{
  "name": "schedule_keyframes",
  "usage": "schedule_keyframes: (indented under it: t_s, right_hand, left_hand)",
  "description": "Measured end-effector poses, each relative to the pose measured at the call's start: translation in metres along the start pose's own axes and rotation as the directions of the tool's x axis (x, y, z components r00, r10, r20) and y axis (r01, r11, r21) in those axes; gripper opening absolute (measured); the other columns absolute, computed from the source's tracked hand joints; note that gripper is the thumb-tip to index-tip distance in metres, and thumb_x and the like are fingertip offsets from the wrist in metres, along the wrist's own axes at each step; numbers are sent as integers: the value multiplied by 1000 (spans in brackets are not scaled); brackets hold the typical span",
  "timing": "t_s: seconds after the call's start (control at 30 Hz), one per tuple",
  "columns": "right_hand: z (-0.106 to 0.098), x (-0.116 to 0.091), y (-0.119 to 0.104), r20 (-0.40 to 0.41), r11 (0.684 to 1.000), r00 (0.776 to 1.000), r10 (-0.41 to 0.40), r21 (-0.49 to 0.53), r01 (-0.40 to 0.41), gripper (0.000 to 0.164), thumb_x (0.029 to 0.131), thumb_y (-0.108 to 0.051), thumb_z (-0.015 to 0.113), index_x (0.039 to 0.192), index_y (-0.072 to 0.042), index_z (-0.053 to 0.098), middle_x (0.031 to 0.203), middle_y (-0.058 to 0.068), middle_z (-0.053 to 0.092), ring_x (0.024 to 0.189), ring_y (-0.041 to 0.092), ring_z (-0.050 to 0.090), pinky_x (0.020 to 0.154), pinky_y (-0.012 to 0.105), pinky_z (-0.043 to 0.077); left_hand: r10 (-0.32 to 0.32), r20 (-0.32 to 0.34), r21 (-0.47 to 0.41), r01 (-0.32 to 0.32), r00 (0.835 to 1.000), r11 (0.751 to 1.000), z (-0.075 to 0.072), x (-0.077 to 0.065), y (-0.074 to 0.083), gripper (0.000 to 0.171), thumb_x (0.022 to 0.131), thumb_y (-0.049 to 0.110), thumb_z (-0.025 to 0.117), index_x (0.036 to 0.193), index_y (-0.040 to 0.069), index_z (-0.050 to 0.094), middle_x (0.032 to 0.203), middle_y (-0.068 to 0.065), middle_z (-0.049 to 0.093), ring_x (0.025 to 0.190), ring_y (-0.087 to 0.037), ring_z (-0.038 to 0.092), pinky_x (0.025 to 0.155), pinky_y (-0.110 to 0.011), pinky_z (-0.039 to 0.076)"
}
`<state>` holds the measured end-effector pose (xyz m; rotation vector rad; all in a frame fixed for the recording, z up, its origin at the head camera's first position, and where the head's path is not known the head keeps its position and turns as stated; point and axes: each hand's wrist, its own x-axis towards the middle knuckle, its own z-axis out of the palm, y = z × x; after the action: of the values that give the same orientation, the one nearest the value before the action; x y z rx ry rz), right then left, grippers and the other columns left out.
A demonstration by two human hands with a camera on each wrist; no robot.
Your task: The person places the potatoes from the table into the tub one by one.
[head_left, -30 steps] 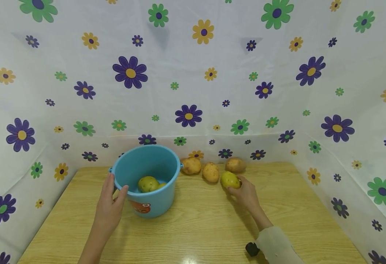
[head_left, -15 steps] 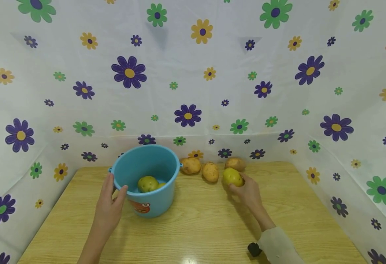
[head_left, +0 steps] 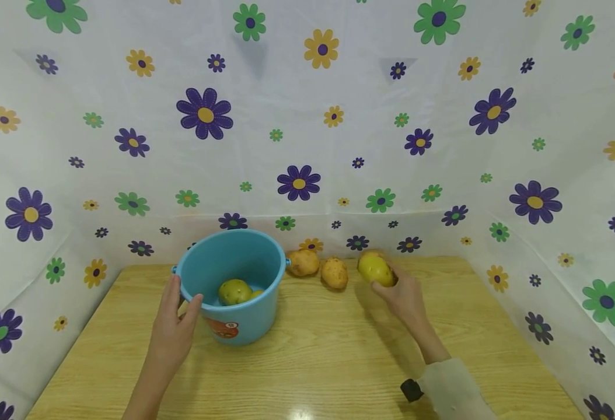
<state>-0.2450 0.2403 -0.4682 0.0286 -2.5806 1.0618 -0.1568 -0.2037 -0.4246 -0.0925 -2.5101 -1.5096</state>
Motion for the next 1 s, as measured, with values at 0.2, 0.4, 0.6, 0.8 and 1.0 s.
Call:
schedule_keyframes:
  t_s: [0.2,0.4,0.6,0.8,1.0]
  right_hand:
    - [-12,3,-12,-2,999,1000,-23,26,24,53,89,-17,78,132,9,62,105,24,70,82,30,61,71,38,55]
    - [-25,10,-27,2,998,999,-51,45,50,58,90,-17,75,139,8,58,113,26,70,86,32,63,76,41,57]
    - [-36,17,-42,-12,993,995,-96,64,96,59,90,-18,76,138,10,58,113,27,70,88,34,66,75,43,59]
    - [-47,24,-55,-27,990,992,-126,66,127,58,89,-18,78,137,9,59,113,26,71,89,34,67,76,45,59]
    - [-56,30,-66,-50,987,987,-151,49,154,57,89,-17,78,136,10,60,112,26,71,85,33,66,74,43,59]
  left_hand:
    - [-1,9,-2,1,1000,1000,-1,0,0,79,112,33,46,164,2,-5,170,-22,-6,151,-53,16,111,-64,37]
    - [10,6,-16,-10,1000,1000,0,0,1,80,112,33,47,164,3,-5,171,-20,-6,151,-53,17,111,-67,35]
    - [1,11,-19,-1,1000,1000,0,0,1,80,112,36,46,165,5,-6,171,-17,-8,152,-52,16,112,-68,33]
    - [4,8,-12,-4,1000,1000,0,0,1,81,112,36,46,165,6,-6,171,-16,-8,151,-52,16,111,-68,34]
    - [-1,10,-9,1,1000,1000,0,1,0,80,112,37,46,165,5,-6,171,-17,-8,151,-52,16,112,-67,35]
